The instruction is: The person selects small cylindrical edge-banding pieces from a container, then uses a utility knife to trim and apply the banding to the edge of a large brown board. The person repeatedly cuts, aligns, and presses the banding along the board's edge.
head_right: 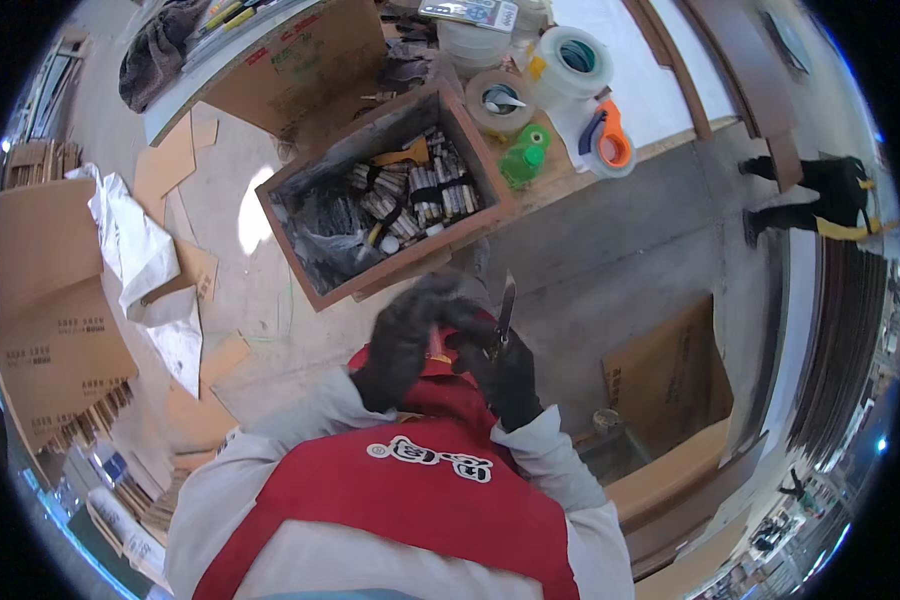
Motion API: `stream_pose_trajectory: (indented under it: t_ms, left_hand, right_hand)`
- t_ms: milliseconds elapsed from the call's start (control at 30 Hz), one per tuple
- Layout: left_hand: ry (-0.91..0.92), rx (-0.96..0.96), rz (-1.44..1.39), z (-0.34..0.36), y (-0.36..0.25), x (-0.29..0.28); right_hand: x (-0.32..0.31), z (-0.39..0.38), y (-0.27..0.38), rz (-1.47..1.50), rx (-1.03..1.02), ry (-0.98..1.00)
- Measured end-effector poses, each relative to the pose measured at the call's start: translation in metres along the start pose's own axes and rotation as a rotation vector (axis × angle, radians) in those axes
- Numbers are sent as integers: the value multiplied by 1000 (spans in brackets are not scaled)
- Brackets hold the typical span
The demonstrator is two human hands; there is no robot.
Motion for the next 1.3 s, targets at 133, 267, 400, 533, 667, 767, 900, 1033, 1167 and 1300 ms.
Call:
stream_pose_trajectory:
  t_ms: [133, 267, 400, 533, 667, 767, 900, 1033, 1167, 1300]
  left_hand:
    - [-244, -43, 72, 37, -9, -38]
    - [-498, -88, 282, 58, 20, -78]
    - [-320, -143, 863, 101, 60, -91]
    - [-121, -292, 1213, 162, 98, -84]
    - [24, -479, 1365, 197, 120, -80]
    - [121, -431, 1369, 195, 137, -99]
    - [85, -383, 1266, 177, 111, -118]
    - [-67, -262, 1073, 154, 94, -131]
    - [-95, -124, 1078, 145, 87, -138]
    - [-71, -49, 910, 136, 79, -154]
  right_hand:
    - [-52, 61, 5, 271, 118, -78]
    - [-87, 108, 56, 113, 117, -96]
    - [-106, 132, 89, 94, 101, -110]
    - [-113, 146, 90, 123, 158, -110]
    - [-110, 142, 87, 74, 183, -112]
    - [-111, 136, 85, 62, 192, -137]
    - [-113, 125, 86, 87, 170, -219]
    - [-109, 114, 88, 98, 123, -316]
    - [-98, 105, 96, 34, 86, -351]
    - [-88, 96, 100, -42, 32, -368]
Point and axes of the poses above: each hand's wrist, its own z-axis towards the middle knuckle, its own x-axis out of the palm, y = z × x, the point moved 3 cm from there along z, towards the middle knuckle, and after that the axes turned 12 degrees about x, right-handed, at the moved point
